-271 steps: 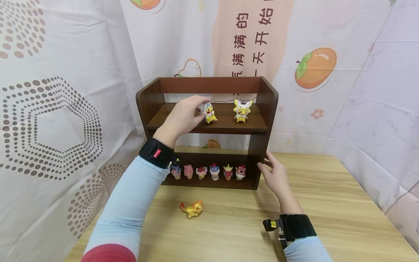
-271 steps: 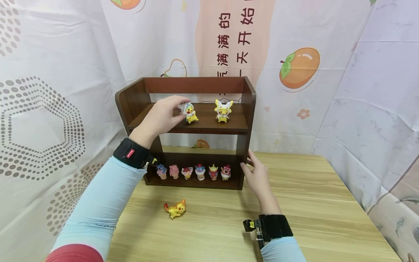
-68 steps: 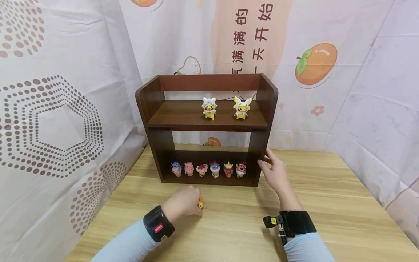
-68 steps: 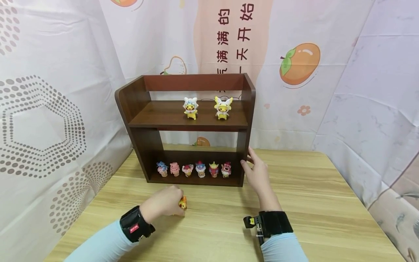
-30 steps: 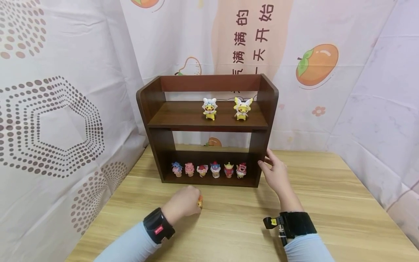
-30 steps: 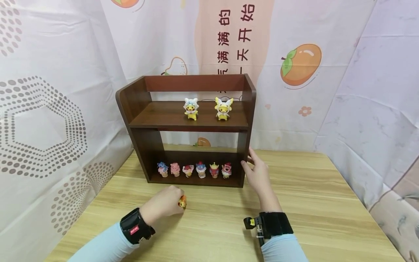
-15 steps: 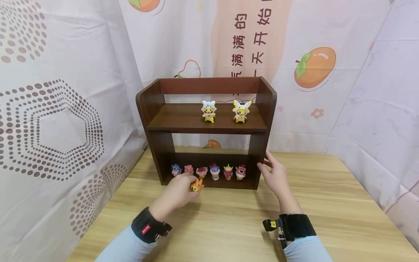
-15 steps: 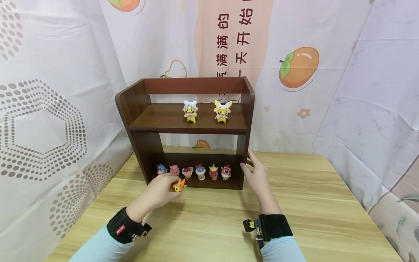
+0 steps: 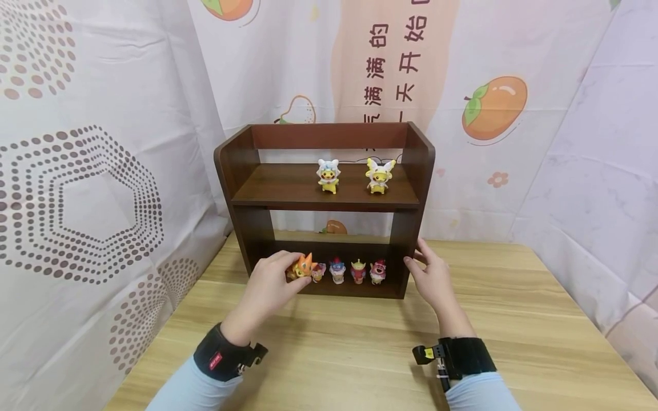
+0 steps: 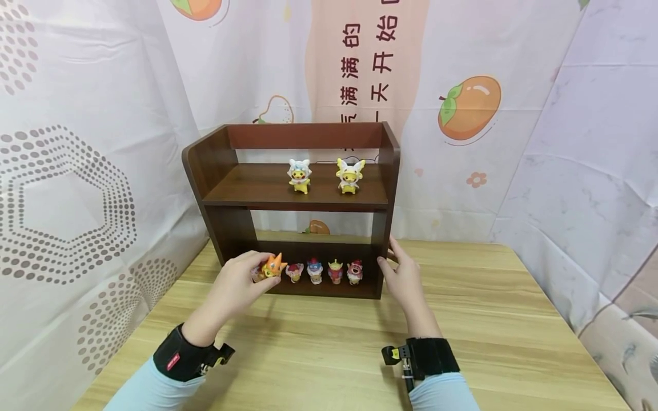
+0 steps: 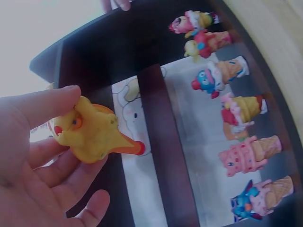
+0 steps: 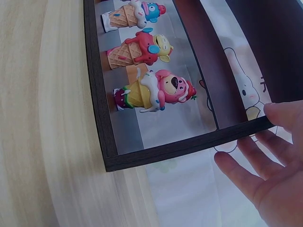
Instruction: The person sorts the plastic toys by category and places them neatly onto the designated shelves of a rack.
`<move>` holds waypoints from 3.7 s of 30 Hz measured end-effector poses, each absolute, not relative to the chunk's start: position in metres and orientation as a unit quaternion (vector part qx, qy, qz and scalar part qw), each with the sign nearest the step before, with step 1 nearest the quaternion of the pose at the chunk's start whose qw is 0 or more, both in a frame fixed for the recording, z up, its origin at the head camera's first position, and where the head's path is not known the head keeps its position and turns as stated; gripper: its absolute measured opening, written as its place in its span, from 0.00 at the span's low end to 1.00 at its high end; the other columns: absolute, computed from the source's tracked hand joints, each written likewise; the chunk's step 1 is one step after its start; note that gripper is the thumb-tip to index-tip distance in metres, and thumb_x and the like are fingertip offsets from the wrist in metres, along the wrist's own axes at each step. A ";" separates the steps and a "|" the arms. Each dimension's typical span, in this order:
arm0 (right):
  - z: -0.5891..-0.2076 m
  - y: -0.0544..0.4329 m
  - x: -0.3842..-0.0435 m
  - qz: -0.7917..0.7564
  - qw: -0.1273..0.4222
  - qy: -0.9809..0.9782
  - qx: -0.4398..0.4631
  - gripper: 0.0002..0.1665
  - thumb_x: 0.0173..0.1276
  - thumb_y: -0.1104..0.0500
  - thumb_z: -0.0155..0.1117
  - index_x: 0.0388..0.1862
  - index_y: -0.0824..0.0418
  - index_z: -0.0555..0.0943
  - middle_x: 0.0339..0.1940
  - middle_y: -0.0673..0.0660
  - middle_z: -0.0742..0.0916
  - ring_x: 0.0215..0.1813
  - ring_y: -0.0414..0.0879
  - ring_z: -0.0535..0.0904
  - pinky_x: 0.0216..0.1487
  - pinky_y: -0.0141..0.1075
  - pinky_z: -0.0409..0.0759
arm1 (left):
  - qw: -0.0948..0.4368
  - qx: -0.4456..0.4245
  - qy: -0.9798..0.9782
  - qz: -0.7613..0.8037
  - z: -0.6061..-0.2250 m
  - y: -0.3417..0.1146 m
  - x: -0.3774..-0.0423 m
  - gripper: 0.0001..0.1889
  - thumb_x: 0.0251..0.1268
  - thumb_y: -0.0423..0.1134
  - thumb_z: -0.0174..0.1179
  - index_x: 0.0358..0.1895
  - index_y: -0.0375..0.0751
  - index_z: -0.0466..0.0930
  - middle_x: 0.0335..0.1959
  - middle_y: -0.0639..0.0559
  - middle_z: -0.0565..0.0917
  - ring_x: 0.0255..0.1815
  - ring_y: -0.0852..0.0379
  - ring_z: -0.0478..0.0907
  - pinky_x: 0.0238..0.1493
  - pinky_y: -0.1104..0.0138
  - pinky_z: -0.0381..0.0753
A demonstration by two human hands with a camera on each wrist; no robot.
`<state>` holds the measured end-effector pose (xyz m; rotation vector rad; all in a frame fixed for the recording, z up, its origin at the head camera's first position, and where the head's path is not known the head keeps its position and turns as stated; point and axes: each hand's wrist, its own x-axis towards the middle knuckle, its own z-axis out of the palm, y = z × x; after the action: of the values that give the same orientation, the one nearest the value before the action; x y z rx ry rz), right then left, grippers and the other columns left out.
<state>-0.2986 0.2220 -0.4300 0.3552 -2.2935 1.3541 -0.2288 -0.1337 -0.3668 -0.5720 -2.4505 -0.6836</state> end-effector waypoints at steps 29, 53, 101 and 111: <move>-0.430 0.222 -0.299 0.487 0.224 -0.836 0.121 0.31 0.75 0.64 0.63 0.75 0.57 0.71 0.68 0.64 0.79 0.62 0.63 0.80 0.51 0.56 0.82 | 0.402 -0.233 -0.814 -0.349 -0.320 -0.138 -0.230 0.24 0.54 0.39 0.79 0.54 0.36 0.85 0.42 0.48 0.86 0.42 0.51 0.76 0.37 0.61 0.75; -0.428 0.222 -0.298 0.482 0.229 -0.837 0.124 0.32 0.74 0.65 0.63 0.76 0.57 0.71 0.68 0.64 0.80 0.61 0.63 0.81 0.50 0.54 0.82 | 0.456 -0.197 -0.770 -0.400 -0.269 -0.148 -0.252 0.22 0.58 0.39 0.76 0.54 0.35 0.84 0.39 0.46 0.86 0.40 0.53 0.78 0.40 0.63 0.75; -0.427 0.222 -0.298 0.478 0.220 -0.842 0.118 0.32 0.76 0.63 0.62 0.77 0.57 0.69 0.68 0.65 0.79 0.62 0.64 0.79 0.53 0.58 0.81 | 0.352 -0.085 -0.830 -0.423 -0.246 -0.162 -0.309 0.28 0.66 0.46 0.69 0.63 0.33 0.77 0.50 0.41 0.87 0.44 0.48 0.82 0.46 0.57 0.80; -0.426 0.221 -0.298 0.481 0.223 -0.839 0.120 0.33 0.75 0.63 0.63 0.77 0.55 0.69 0.68 0.63 0.79 0.62 0.63 0.80 0.51 0.55 0.82 | 0.342 -0.072 -0.841 -0.412 -0.243 -0.162 -0.313 0.28 0.66 0.47 0.68 0.63 0.33 0.77 0.50 0.41 0.87 0.46 0.48 0.82 0.48 0.55 0.82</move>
<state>-0.2980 0.2210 -0.4263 0.3318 -2.3168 1.3286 -0.3132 -0.1618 -0.2435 -0.1864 -2.1872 -1.0711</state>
